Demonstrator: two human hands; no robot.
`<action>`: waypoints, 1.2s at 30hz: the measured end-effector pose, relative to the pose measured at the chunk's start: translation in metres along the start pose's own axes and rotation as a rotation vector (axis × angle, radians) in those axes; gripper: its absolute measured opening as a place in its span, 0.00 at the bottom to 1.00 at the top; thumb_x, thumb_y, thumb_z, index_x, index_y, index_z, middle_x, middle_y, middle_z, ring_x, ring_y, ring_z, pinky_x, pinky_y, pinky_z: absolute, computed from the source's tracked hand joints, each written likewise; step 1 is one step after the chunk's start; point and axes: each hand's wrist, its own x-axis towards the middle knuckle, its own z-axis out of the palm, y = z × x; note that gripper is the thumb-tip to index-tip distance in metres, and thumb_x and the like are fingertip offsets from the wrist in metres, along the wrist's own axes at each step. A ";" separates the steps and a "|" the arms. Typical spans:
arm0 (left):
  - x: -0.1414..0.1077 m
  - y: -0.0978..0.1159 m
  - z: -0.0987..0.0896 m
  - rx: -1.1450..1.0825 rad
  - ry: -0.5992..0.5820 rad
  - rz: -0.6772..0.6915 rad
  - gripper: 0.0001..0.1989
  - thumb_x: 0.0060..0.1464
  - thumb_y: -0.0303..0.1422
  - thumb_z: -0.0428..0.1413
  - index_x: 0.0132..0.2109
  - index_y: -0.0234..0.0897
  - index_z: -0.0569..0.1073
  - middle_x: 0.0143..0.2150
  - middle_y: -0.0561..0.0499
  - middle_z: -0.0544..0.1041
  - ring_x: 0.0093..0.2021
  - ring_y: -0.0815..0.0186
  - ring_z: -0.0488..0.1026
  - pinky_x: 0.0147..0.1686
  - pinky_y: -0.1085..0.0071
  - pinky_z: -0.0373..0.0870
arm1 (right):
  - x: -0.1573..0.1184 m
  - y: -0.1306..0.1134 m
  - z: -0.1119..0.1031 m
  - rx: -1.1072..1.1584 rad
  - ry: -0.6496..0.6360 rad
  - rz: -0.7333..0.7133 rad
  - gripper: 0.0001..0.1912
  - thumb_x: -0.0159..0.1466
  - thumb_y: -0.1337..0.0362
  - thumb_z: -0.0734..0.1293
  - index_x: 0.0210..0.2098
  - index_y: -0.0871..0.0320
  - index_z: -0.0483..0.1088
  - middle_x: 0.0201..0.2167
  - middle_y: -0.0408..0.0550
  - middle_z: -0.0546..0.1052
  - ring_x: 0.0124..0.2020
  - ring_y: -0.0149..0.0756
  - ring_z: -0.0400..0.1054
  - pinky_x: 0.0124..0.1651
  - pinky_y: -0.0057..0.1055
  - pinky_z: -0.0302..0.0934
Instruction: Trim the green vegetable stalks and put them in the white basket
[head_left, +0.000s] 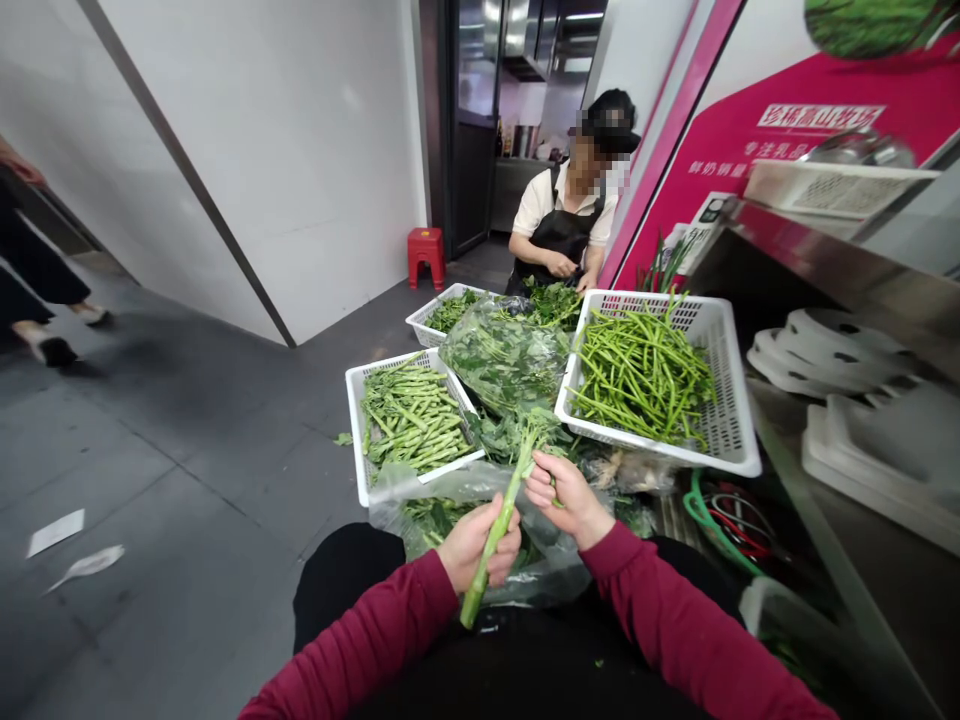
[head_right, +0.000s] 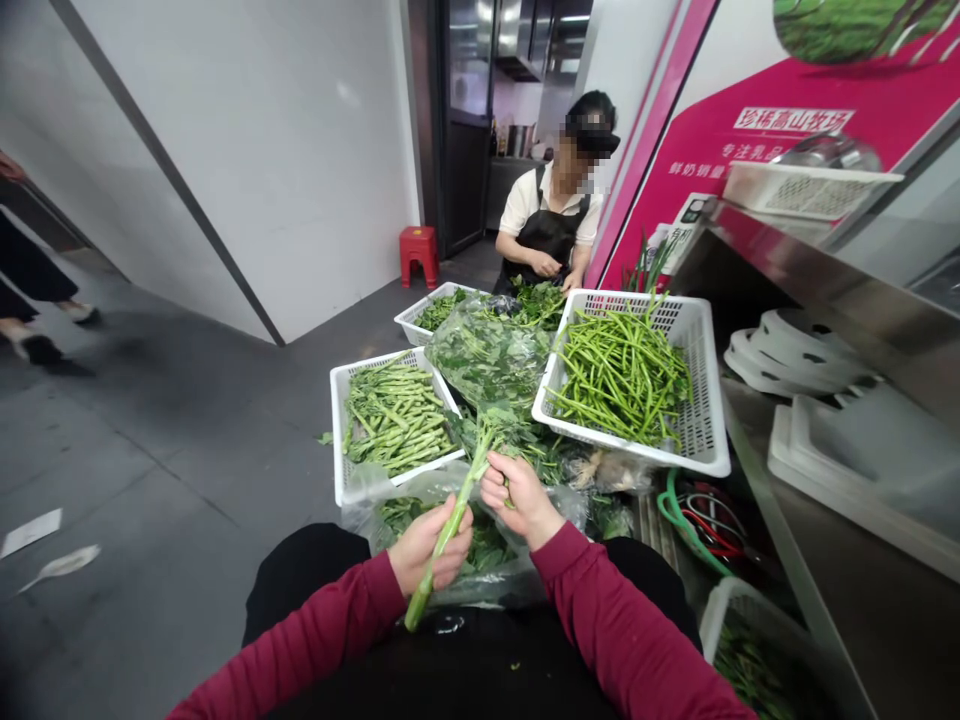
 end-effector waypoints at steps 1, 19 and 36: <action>0.001 -0.001 0.000 0.027 0.037 0.019 0.20 0.53 0.51 0.43 0.29 0.37 0.60 0.17 0.59 0.56 0.10 0.77 0.49 0.09 0.80 0.49 | -0.001 0.002 0.000 0.017 0.006 -0.016 0.18 0.55 0.61 0.66 0.16 0.60 0.55 0.12 0.34 0.51 0.12 0.19 0.39 0.14 0.19 0.39; -0.001 0.002 -0.003 0.195 0.086 0.019 0.21 0.53 0.49 0.42 0.26 0.36 0.59 0.12 0.60 0.55 0.08 0.75 0.51 0.06 0.78 0.49 | -0.008 0.000 -0.001 0.429 -0.044 0.142 0.05 0.56 0.72 0.62 0.34 0.64 0.64 0.12 0.31 0.53 0.10 0.17 0.43 0.11 0.16 0.38; -0.027 0.023 0.018 1.496 0.011 0.439 0.15 0.56 0.37 0.43 0.26 0.37 0.66 0.21 0.53 0.67 0.24 0.71 0.64 0.30 0.75 0.60 | -0.028 0.024 -0.030 -0.249 0.011 0.493 0.10 0.53 0.64 0.66 0.22 0.59 0.59 0.12 0.33 0.53 0.11 0.19 0.41 0.13 0.19 0.35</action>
